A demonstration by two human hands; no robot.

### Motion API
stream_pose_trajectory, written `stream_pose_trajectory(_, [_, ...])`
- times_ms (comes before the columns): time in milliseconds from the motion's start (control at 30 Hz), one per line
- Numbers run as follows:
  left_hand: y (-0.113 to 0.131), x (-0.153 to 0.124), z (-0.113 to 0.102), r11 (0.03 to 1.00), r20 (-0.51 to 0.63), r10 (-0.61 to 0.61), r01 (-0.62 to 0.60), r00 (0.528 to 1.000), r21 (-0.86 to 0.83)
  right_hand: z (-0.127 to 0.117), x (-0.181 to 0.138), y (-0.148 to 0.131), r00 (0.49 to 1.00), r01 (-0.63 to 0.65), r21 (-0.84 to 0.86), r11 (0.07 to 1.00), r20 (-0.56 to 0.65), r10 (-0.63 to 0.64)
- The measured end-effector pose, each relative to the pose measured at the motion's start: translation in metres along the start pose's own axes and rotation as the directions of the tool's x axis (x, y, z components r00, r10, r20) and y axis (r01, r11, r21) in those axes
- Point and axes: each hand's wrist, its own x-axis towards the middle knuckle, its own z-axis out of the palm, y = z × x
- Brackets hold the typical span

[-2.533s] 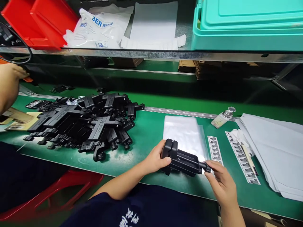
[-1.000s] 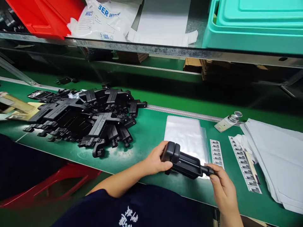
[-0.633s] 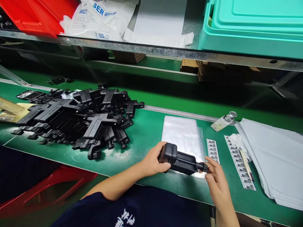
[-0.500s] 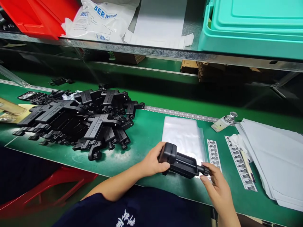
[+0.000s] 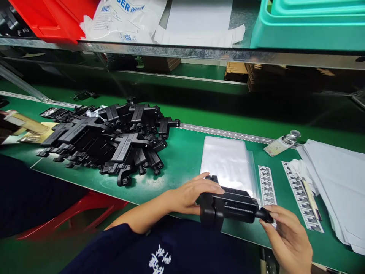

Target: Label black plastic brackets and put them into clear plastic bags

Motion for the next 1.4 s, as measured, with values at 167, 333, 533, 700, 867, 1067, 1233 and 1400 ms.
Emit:
stream_pose_trajectory(167, [0.004,0.001,-0.010,0.998,0.055,0.056,-0.058,0.997,0.037,0.004,0.003,0.004,0.998,0.026,-0.031,0.999,-0.064,-0.028])
stream_pose_trajectory(333, [0.002,-0.004,-0.003,0.925,-0.064,-0.300,0.274,0.952,-0.265,0.007,0.007,-0.002,1.000,-0.001,-0.074,0.997,-0.006,0.000])
stream_pose_trajectory(533, [-0.003,-0.006,0.017,0.397,-0.096,-0.833,0.467,0.545,-0.790,0.018,0.023,-0.021,0.994,0.002,-0.239,0.971,0.103,0.023])
stream_pose_trajectory(700, [0.001,-0.006,0.016,0.591,-0.207,-0.762,0.529,0.614,-0.608,0.021,0.027,-0.019,0.898,-0.407,-0.120,0.906,0.128,0.420])
stream_pose_trajectory(867, [0.001,-0.001,0.014,0.575,-0.180,-0.786,0.592,0.592,-0.565,0.024,0.023,-0.012,0.899,-0.405,-0.095,0.910,0.142,0.415])
stream_pose_trajectory(1067, [0.003,0.000,0.017,0.607,-0.196,-0.762,0.572,0.618,-0.552,0.022,0.023,-0.010,0.862,-0.454,-0.112,0.884,0.194,0.468])
stream_pose_trajectory(1233, [0.002,0.009,0.019,0.413,-0.166,-0.881,0.548,0.442,-0.727,0.026,0.022,-0.001,0.835,-0.539,0.096,0.837,0.192,0.516])
stream_pose_trajectory(1400, [-0.002,0.018,0.025,0.254,-0.115,-0.946,0.476,0.303,-0.842,0.039,0.023,0.000,0.766,-0.630,0.068,0.774,0.220,0.604])
